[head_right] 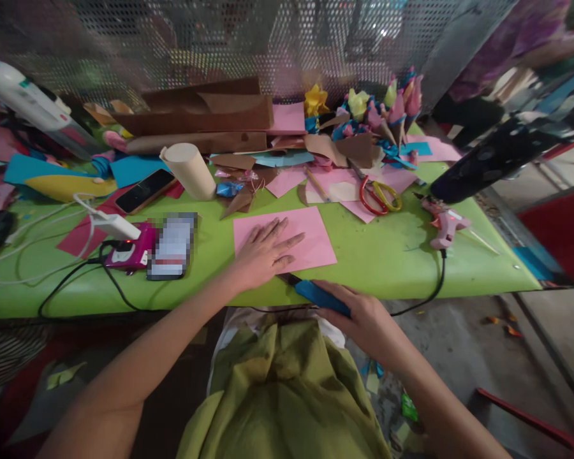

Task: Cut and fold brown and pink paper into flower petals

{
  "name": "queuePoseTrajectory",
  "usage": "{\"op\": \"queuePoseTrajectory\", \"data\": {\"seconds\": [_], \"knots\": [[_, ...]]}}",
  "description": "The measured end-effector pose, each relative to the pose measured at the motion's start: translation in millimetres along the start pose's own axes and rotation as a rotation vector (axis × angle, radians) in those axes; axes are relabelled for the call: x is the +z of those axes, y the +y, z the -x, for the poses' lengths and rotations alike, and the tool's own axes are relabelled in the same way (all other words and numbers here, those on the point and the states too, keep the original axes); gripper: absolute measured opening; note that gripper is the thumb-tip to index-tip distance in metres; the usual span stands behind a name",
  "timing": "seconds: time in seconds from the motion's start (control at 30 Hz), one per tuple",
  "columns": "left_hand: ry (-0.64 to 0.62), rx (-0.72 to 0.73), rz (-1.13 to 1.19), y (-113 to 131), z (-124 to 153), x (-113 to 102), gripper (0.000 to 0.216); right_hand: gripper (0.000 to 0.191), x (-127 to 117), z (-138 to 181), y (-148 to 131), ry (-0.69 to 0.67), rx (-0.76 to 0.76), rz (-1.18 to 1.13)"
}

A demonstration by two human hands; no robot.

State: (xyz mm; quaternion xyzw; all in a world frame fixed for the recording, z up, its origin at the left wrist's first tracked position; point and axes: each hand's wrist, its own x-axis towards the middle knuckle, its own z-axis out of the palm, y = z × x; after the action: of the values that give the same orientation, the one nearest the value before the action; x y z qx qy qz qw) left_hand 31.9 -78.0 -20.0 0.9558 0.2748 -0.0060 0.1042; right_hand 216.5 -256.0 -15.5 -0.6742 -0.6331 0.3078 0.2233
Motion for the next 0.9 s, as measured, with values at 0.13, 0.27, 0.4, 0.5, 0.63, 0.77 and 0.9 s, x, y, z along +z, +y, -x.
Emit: {"op": "queuePoseTrajectory", "data": {"seconds": [0.13,0.27,0.4,0.5,0.63,0.77,0.9], "knots": [[0.006,0.031,-0.024,-17.4,13.2,-7.3,0.051,0.044,-3.0,0.7,0.0,-0.010,0.022,0.006],[0.003,-0.003,-0.079,-26.2,23.0,-3.0,0.052,0.044,-3.9,2.1,3.0,-0.018,0.020,-0.014],[0.011,-0.012,-0.100,-24.5,24.2,1.6,0.054,0.044,-2.2,4.7,6.0,-0.026,0.019,-0.032],[0.022,-0.016,-0.103,-23.4,23.7,2.5,0.054,0.043,3.3,2.5,0.2,-0.021,0.015,-0.035],[0.041,-0.009,-0.101,-24.9,23.8,4.6,0.053,0.044,12.8,-3.2,-9.3,-0.025,-0.014,-0.044],[0.045,-0.006,-0.094,-25.5,23.7,6.7,0.053,0.043,15.5,-1.6,-10.5,-0.043,-0.027,-0.052],[0.039,-0.015,-0.092,-24.4,23.5,6.2,0.053,0.041,18.8,-1.5,-18.2,-0.087,-0.040,-0.077]]}}
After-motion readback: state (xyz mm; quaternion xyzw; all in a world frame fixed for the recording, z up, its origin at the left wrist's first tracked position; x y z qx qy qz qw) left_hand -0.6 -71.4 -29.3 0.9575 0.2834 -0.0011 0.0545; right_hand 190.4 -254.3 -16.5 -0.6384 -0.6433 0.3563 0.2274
